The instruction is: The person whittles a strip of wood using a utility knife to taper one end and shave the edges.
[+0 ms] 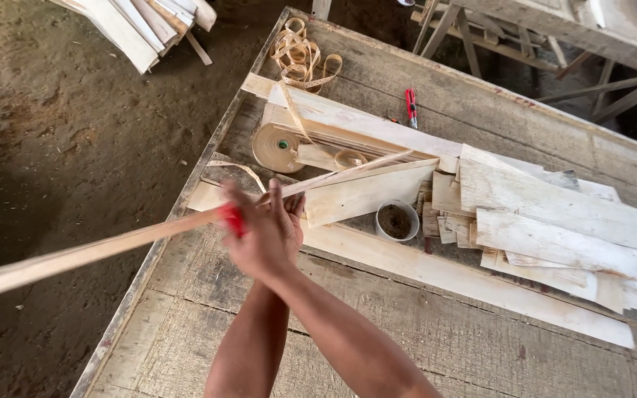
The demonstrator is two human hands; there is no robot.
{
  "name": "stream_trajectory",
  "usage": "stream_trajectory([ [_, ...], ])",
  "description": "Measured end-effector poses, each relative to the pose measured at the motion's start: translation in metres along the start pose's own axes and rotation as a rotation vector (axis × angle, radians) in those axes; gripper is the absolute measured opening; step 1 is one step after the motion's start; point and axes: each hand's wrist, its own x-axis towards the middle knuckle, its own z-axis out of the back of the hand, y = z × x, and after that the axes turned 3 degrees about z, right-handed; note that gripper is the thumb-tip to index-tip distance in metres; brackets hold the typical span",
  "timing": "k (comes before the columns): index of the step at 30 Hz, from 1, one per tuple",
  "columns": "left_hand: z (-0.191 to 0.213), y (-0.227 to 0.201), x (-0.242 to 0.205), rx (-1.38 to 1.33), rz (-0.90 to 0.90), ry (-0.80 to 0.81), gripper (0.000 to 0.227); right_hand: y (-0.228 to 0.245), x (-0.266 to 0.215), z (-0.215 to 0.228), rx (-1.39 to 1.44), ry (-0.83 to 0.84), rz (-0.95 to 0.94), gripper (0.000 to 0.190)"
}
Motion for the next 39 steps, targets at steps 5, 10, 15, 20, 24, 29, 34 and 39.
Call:
stream_trajectory([
  [5,0.035,0.002,0.026,0.048,0.091,-0.325,0.087,-0.102,-0.005,-0.029,0.78,-0.461,-0.805,0.026],
  [10,0.061,-0.006,0.019,-0.186,0.063,-0.242,0.095,-0.131,-0.013,-0.03,0.955,-0.664,-1.112,0.011],
  [15,0.076,-0.049,-0.03,-0.039,0.049,-0.324,0.09,-0.139,-0.052,-0.021,0.898,-0.796,-1.174,0.038],
  [20,0.102,-0.06,-0.072,0.132,0.038,-0.306,0.059,-0.111,-0.105,0.012,0.967,-0.839,-1.088,0.036],
  [24,0.106,-0.059,-0.136,0.23,0.021,-0.281,0.045,-0.103,-0.174,0.034,0.923,-0.892,-1.144,0.037],
  [29,0.122,-0.043,-0.201,0.339,0.111,-0.16,0.041,-0.102,-0.259,0.073,0.906,-0.988,-1.16,0.036],
  [34,0.138,-0.024,-0.249,0.497,0.191,-0.033,0.04,-0.088,-0.324,0.124,0.875,-1.022,-1.135,0.041],
  [39,0.146,-0.008,-0.277,0.806,0.238,-0.11,0.034,-0.057,-0.353,0.154,0.812,-1.074,-1.144,0.043],
])
